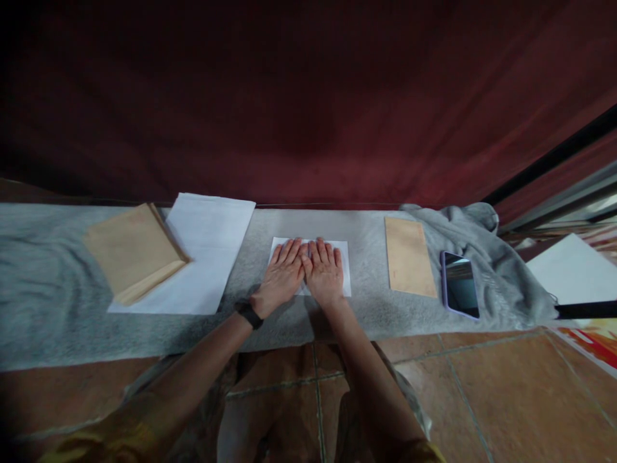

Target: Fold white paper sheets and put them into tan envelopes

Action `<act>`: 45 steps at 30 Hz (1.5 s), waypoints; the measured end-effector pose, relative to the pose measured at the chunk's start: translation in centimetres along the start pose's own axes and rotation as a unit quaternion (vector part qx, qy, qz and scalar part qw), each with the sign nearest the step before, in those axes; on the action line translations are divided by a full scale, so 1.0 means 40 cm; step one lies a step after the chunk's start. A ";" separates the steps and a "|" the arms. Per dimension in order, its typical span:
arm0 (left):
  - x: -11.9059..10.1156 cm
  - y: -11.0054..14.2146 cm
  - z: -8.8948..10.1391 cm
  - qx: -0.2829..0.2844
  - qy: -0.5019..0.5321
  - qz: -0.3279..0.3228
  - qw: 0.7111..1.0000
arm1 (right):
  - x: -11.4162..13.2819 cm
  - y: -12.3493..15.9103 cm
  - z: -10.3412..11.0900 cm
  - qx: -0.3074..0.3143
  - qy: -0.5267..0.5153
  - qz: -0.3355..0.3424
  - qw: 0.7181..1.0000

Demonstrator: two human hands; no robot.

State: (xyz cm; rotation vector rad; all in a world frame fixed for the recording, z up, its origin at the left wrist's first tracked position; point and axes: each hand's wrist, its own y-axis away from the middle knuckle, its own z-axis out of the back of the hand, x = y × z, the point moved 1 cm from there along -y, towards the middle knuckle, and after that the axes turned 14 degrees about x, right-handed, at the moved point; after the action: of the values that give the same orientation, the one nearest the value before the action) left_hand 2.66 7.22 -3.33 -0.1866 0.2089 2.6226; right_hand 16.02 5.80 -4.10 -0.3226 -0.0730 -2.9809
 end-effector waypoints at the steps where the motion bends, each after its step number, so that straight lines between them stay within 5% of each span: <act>1: 0.001 -0.003 0.000 0.000 0.001 0.003 1.000 | 0.000 -0.001 -0.001 -0.002 0.001 -0.007 1.000; 34: 0.044 0.017 0.016 -0.026 -0.002 0.096 0.995 | -0.137 0.041 -0.005 -0.041 0.015 -0.125 0.991; 45: -0.059 0.049 -0.014 -0.017 0.004 -0.050 0.999 | -0.041 0.062 0.000 0.021 -0.001 0.025 0.999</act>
State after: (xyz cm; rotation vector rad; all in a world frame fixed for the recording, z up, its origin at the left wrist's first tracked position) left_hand 3.79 4.30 -3.26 -0.2140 0.1533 2.5273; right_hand 17.98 3.57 -4.37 -0.3191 -0.1257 -2.9260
